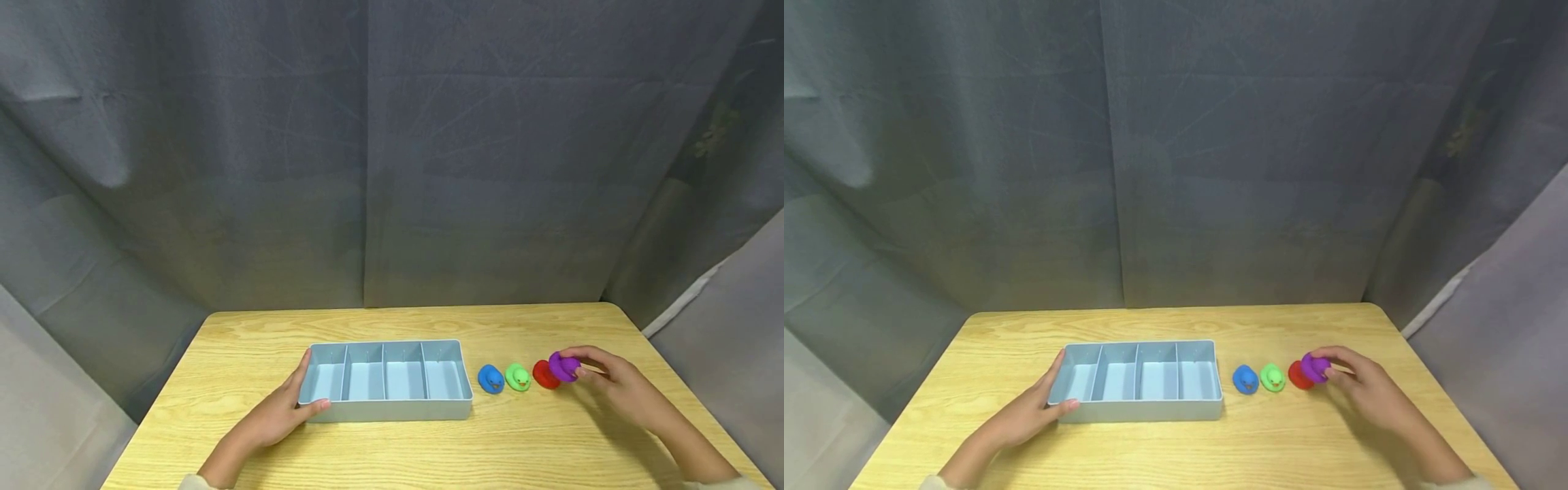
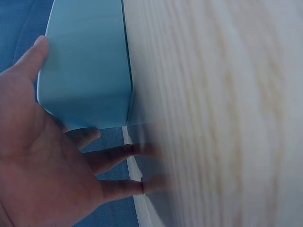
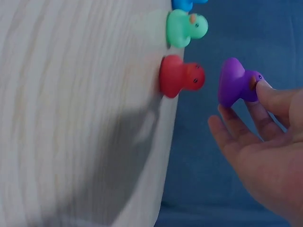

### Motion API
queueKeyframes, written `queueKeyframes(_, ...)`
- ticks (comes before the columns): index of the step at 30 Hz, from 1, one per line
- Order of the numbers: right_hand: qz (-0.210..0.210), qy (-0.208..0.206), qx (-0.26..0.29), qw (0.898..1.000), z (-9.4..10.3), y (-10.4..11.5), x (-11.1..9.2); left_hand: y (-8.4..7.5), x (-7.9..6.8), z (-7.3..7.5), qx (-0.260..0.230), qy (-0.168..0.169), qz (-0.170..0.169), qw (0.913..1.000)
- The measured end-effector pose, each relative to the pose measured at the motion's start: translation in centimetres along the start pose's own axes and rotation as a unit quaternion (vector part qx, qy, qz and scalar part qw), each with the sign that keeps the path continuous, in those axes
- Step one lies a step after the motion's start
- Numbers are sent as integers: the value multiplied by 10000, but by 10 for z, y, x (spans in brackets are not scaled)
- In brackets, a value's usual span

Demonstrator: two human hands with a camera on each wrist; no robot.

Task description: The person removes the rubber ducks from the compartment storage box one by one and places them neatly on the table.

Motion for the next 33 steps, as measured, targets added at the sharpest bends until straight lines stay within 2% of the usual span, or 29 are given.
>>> queueKeyframes(6,-184,13,-242,9995,5,-16,-7,0,0,0,18,-6,-1,10000)
queueKeyframes(11,-156,24,-193,9997,7,-27,-9,1,0,0,42,-31,-9,10000)
queueKeyframes(33,-275,355,-184,9988,4,-49,-13,0,0,0,-32,15,35,10000)
Point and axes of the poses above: each hand's wrist, its own x-axis towards the middle knuckle, its own z-axis out of the back of the hand, y = z × x, the point moved 1 cm from there along x, towards the middle knuckle, and after that the axes turned 11 degrees about -x, right-handed, at the moved point
